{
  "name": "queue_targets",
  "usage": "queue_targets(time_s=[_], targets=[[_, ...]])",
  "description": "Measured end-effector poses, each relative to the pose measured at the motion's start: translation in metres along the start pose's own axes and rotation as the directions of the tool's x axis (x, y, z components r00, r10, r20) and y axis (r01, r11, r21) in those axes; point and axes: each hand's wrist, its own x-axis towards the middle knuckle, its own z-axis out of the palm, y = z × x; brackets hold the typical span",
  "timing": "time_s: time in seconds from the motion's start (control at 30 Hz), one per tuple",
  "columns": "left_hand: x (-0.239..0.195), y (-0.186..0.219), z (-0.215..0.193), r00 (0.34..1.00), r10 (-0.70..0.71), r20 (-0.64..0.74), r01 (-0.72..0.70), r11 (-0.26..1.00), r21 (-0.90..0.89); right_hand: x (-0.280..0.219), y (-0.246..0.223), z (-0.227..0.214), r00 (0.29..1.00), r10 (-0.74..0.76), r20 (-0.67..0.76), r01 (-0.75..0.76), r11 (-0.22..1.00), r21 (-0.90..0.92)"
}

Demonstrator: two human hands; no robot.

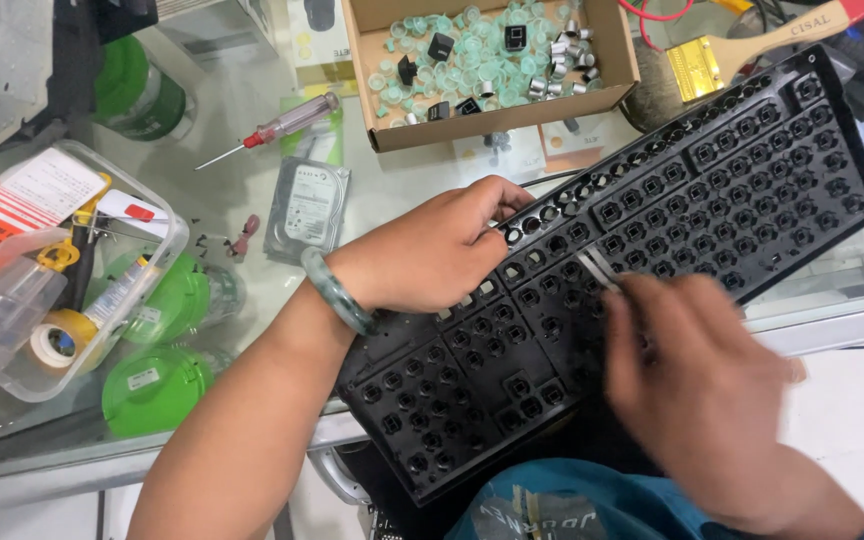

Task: The person uses tweezers to remove small black components from the key switch sockets of a disassembled keyboard. The removed parts are placed into a cardboard box on the workbench.

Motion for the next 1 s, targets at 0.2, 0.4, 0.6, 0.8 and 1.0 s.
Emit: queue_targets(time_s=[0.2,0.4,0.6,0.8,1.0], targets=[[-0.006,0.008,-0.001,1.000,-0.024,0.018,0.024,1.000,0.000,0.070,0.058,-0.006,0.928,-0.373,0.019,0.358,0.901,0.244],[-0.010,0.020,0.008,0.992,0.097,-0.085,-0.099,0.995,-0.020,0.119,0.065,0.030,0.831,-0.549,0.084,0.506,0.811,0.293],[-0.004,0.018,0.013,0.998,0.034,-0.062,-0.035,0.999,-0.018,0.109,0.077,0.045,0.852,-0.522,0.031,0.517,0.850,0.099],[-0.003,0.036,0.010,0.993,-0.112,-0.035,0.110,0.992,-0.062,0.105,0.076,0.045,0.857,-0.510,0.071,0.508,0.860,0.045],[0.000,0.026,0.013,0.996,0.072,-0.055,-0.078,0.990,-0.115,0.102,0.076,0.043,0.848,-0.530,-0.008,0.530,0.848,-0.008]])
